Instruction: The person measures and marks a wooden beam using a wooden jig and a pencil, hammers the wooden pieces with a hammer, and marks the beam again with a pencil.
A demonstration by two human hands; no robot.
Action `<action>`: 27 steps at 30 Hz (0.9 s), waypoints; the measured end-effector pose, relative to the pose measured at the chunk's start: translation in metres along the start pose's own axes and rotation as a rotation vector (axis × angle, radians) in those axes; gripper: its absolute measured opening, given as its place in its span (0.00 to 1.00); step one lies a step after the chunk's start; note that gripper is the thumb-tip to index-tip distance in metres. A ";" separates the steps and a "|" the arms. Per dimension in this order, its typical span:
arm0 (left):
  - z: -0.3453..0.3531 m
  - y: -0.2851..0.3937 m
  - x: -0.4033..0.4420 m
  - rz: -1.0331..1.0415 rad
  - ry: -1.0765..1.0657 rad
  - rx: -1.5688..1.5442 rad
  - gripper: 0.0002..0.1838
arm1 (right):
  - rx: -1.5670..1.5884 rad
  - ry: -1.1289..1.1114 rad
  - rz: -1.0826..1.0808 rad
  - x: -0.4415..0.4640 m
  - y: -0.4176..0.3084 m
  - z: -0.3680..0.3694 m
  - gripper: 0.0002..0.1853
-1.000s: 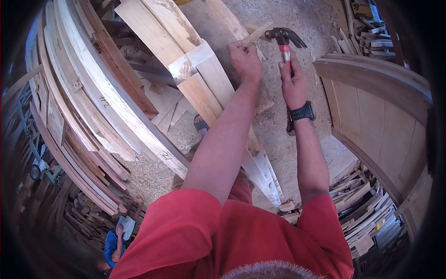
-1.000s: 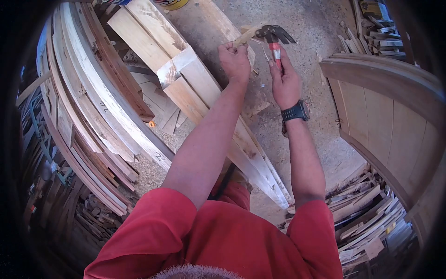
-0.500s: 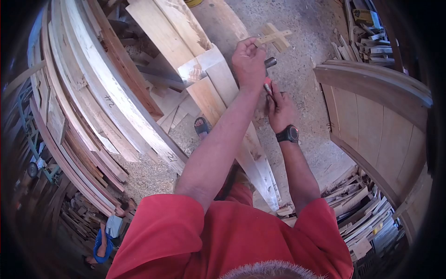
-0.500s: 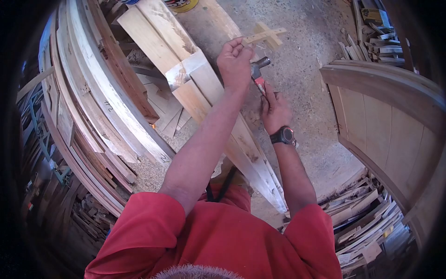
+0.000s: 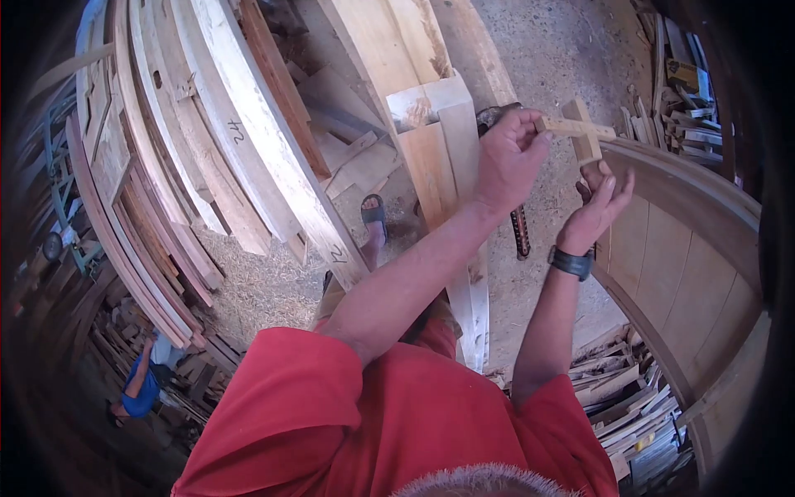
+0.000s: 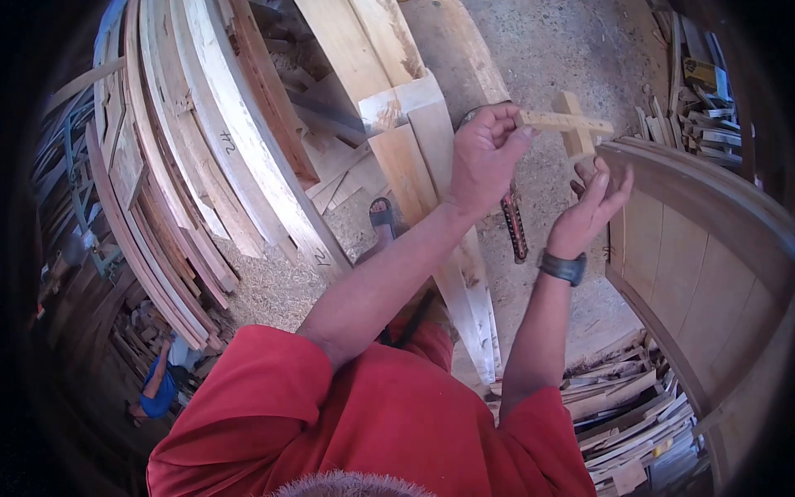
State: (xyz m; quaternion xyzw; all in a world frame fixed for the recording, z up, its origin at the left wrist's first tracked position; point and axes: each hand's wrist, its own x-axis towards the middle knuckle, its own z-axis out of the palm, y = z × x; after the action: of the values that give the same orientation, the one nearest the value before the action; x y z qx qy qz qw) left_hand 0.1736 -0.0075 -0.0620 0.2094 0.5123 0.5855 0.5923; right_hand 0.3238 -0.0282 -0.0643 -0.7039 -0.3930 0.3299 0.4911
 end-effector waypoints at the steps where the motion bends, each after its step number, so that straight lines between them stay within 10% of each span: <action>1: -0.001 -0.001 -0.004 0.017 -0.036 0.014 0.15 | 0.004 -0.038 0.023 0.002 -0.017 0.002 0.32; 10: -0.033 0.014 -0.038 -0.011 -0.093 -0.051 0.15 | 0.171 -0.567 0.226 0.017 -0.041 0.011 0.30; 27: -0.087 0.087 -0.043 -0.239 0.081 -0.175 0.20 | 0.252 -0.559 0.043 -0.019 -0.086 0.076 0.28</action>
State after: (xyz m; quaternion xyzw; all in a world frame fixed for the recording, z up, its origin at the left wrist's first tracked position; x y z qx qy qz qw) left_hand 0.0671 -0.0574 -0.0058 0.0708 0.5040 0.5612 0.6528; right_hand 0.2302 0.0062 -0.0040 -0.5276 -0.4538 0.5672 0.4404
